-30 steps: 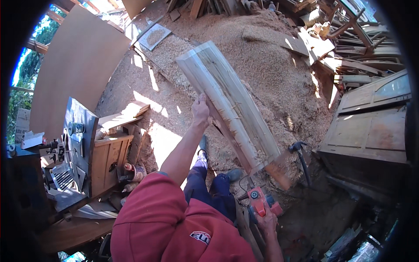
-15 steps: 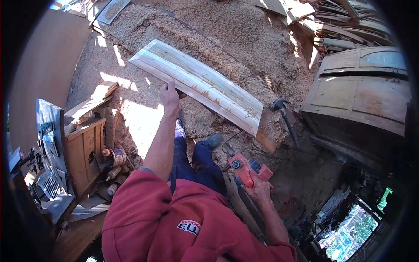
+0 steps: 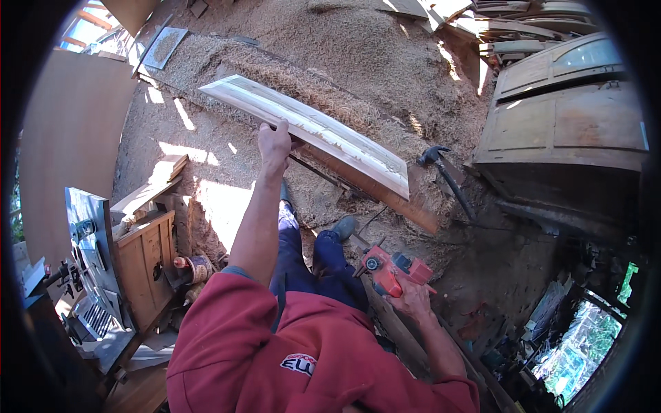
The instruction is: The person uses a power planer to smooth the surface of a wooden board, occasionally turning the board to check the results.
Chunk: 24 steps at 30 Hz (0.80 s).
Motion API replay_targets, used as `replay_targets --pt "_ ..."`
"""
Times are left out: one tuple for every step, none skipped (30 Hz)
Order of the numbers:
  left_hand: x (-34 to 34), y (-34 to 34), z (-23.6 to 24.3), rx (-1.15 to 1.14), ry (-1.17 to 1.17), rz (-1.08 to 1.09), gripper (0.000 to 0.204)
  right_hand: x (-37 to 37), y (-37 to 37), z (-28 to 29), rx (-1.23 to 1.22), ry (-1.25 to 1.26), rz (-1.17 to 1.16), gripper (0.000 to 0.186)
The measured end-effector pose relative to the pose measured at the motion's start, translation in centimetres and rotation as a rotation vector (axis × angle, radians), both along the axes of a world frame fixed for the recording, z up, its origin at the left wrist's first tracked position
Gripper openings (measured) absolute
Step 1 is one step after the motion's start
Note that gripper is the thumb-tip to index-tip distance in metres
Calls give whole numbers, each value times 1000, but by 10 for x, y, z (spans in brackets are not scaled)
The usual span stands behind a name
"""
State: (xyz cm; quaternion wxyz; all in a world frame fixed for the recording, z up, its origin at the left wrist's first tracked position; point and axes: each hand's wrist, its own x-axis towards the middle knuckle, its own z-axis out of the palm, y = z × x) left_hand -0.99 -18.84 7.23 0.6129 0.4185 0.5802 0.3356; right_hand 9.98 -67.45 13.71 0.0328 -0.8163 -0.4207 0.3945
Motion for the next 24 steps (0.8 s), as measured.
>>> replay_targets --pt "-8 -4 -9 -52 -7 -1 35 2 -4 2 8 17 1 51" --pt "-21 -9 -26 -116 -25 6 33 2 -6 4 14 38 4 46" --pt "-35 -9 -49 -119 -17 3 33 3 -7 4 10 45 1 46" --pt "-54 -12 -78 -210 -24 19 32 4 -9 5 53 54 19 44" --pt "-69 -17 -100 -305 -32 32 32 3 -11 6 90 60 34 42" --pt "-77 -21 -115 -337 -12 15 32 1 -11 9 73 69 26 42" --pt "-75 -30 -121 -362 -9 6 32 2 -11 12 110 79 30 39" --pt "-70 -36 -121 -359 -75 19 32 5 -10 13 151 81 35 36" --pt "-65 -43 -121 -357 -140 34 32 5 -10 11 133 77 30 36" --pt "-65 -40 -122 -364 -180 -38 34 5 -9 7 182 64 33 35" --pt "-66 -43 -124 -376 -181 -38 34 5 -8 5 233 51 36 35" --pt "-67 -44 -124 -399 -155 -45 35 6 -7 5 221 50 36 35" --pt "-69 -40 -118 -411 -123 -52 37 6 0 5 249 44 75 33" --pt "-79 -33 -124 -363 52 -71 50 6 6 6 277 37 114 30" --pt "-83 -27 -124 -148 411 -13 60 8 12 8 277 41 112 30" --pt "-78 -20 -120 68 755 35 71 9 18 13 314 13 107 27" --pt "-75 -5 -111 292 859 -45 77 12 25 12 366 -9 106 25" --pt "-68 11 -104 518 956 -128 85 15 31 8 368 -10 102 25" --pt "-54 29 -94 563 1003 -233 90 18 35 6 404 -7 82 26" --pt "-38 51 -88 610 1048 -342 95 20 40 2 440 -6 59 26" --pt "-26 72 -85 638 1095 -457 102 23 46 -1 441 -9 57 26" --pt "-19 93 -87 667 1145 -569 108 27 54 -7 476 2 61 28" --pt "-15 106 -96 666 1141 -568 108 30 60 -9 503 11 65 32" --pt "-13 118 -105 669 1176 -756 110 33 66 -11 501 9 68 32"
